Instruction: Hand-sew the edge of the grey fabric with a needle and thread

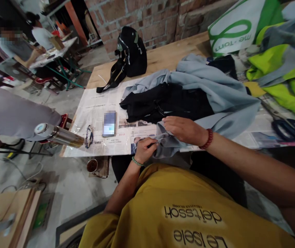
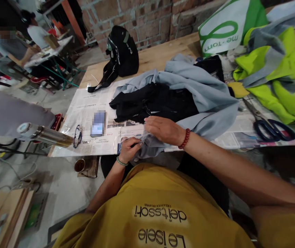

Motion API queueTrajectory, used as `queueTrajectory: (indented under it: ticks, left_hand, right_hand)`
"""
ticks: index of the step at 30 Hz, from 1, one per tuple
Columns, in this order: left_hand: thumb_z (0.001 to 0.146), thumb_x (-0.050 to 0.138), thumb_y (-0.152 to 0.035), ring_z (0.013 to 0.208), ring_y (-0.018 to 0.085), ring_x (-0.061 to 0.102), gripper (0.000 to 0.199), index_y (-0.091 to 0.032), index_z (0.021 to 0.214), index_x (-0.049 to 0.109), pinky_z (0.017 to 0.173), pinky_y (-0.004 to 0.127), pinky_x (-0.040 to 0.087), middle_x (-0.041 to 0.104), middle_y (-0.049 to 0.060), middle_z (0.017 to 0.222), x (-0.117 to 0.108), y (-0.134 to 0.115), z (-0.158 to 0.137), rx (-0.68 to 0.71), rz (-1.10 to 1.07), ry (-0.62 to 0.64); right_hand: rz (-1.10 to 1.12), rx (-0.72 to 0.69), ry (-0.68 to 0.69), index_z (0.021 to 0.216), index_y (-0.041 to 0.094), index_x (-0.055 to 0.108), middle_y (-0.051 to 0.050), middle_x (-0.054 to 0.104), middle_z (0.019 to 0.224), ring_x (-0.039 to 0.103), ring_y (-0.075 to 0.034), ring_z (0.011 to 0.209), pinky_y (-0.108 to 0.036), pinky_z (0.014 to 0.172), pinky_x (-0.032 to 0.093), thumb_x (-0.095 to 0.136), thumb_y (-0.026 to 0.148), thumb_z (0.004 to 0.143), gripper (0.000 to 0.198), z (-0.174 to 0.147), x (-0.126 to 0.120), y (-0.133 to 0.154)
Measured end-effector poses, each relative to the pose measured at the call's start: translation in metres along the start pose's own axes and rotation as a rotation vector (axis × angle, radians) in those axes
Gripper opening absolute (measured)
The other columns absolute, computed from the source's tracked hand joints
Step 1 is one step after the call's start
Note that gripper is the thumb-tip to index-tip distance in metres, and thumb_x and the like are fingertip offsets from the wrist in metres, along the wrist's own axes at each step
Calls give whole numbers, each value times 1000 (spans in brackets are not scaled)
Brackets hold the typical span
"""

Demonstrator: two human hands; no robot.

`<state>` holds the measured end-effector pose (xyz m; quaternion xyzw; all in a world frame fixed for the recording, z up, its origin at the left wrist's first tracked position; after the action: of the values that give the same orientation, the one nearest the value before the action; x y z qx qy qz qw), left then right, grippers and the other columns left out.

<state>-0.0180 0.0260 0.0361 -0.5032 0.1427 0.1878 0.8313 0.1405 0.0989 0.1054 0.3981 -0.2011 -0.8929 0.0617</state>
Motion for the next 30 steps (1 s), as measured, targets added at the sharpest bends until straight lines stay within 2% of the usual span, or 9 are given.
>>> queueTrajectory:
  ticks: [3, 7, 9, 16, 20, 23, 25, 28, 30]
  left_hand:
    - [79, 61, -22, 61, 11, 60, 10, -16, 74, 67, 61, 23, 48, 66, 1, 66, -1, -1, 1, 12, -14, -13]
    - [80, 61, -23, 62, 11, 60, 10, -16, 74, 67, 60, 23, 48, 66, 2, 66, -1, -1, 2, 11, -2, -10]
    - [79, 61, -23, 61, 11, 60, 11, -16, 74, 67, 60, 23, 48, 66, 2, 66, -1, -1, 2, 7, 6, -5]
    - [80, 61, -23, 61, 11, 59, 11, -16, 74, 68, 60, 23, 48, 66, 2, 66, 0, 0, 2, -5, 26, -4]
    - [80, 61, -23, 61, 11, 59, 11, -16, 74, 68, 59, 23, 48, 66, 2, 66, -1, -1, 2, -6, 25, 3]
    - [79, 61, -22, 61, 11, 59, 10, -16, 74, 67, 59, 23, 47, 65, 2, 65, -1, -2, 2, 6, 19, 3]
    - [79, 61, -21, 62, 11, 59, 10, -15, 74, 67, 59, 23, 47, 66, 2, 66, -1, -3, 2, 11, 15, -3]
    - [80, 61, -22, 62, 11, 59, 10, -16, 75, 67, 59, 23, 47, 65, 2, 66, -1, -3, 2, 8, 17, -9]
    - [80, 61, -22, 61, 11, 59, 10, -16, 74, 67, 59, 23, 47, 65, 1, 65, -1, -3, 2, 8, 27, -11]
  right_hand:
    - [-37, 61, 4, 91, 25, 63, -4, 68, 99, 56, -21, 114, -48, 103, 44, 49, 19, 85, 16, -4, -20, -17]
    - [53, 318, -81, 82, 30, 64, -2, 68, 99, 55, -24, 115, -53, 107, 37, 58, 27, 82, 7, -7, -45, -39]
    - [72, 402, -131, 80, 32, 63, -2, 68, 99, 54, -24, 116, -54, 109, 34, 60, 29, 80, 4, -9, -54, -46]
    - [-58, 377, -179, 84, 31, 62, -2, 65, 109, 51, -22, 120, -48, 110, 33, 61, 28, 80, 6, -19, -73, -64]
    - [-203, 310, -163, 88, 28, 63, -5, 66, 108, 52, -19, 118, -41, 105, 38, 54, 25, 84, 10, -22, -77, -64]
    - [-252, 329, -232, 93, 24, 62, -8, 66, 104, 58, -20, 109, -40, 96, 44, 49, 26, 86, 15, -22, -72, -52]
    - [-242, 391, -270, 95, 22, 61, -8, 67, 98, 62, -20, 95, -39, 87, 48, 47, 28, 87, 18, -22, -60, -39]
    - [-114, 476, -190, 91, 23, 62, -5, 68, 89, 63, -19, 82, -35, 77, 49, 44, 32, 88, 20, -24, -24, -16]
    - [-2, 506, -115, 90, 24, 61, -5, 68, 88, 63, -20, 81, -33, 75, 49, 44, 33, 87, 20, -27, 4, -2]
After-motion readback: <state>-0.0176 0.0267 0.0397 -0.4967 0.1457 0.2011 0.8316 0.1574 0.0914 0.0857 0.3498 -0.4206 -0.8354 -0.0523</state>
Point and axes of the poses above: each hand's wrist, its own z-axis towards the middle knuckle, its own x-axis out of the palm, y = z × x, the point moved 5 cm from there along z, towards the middle knuckle
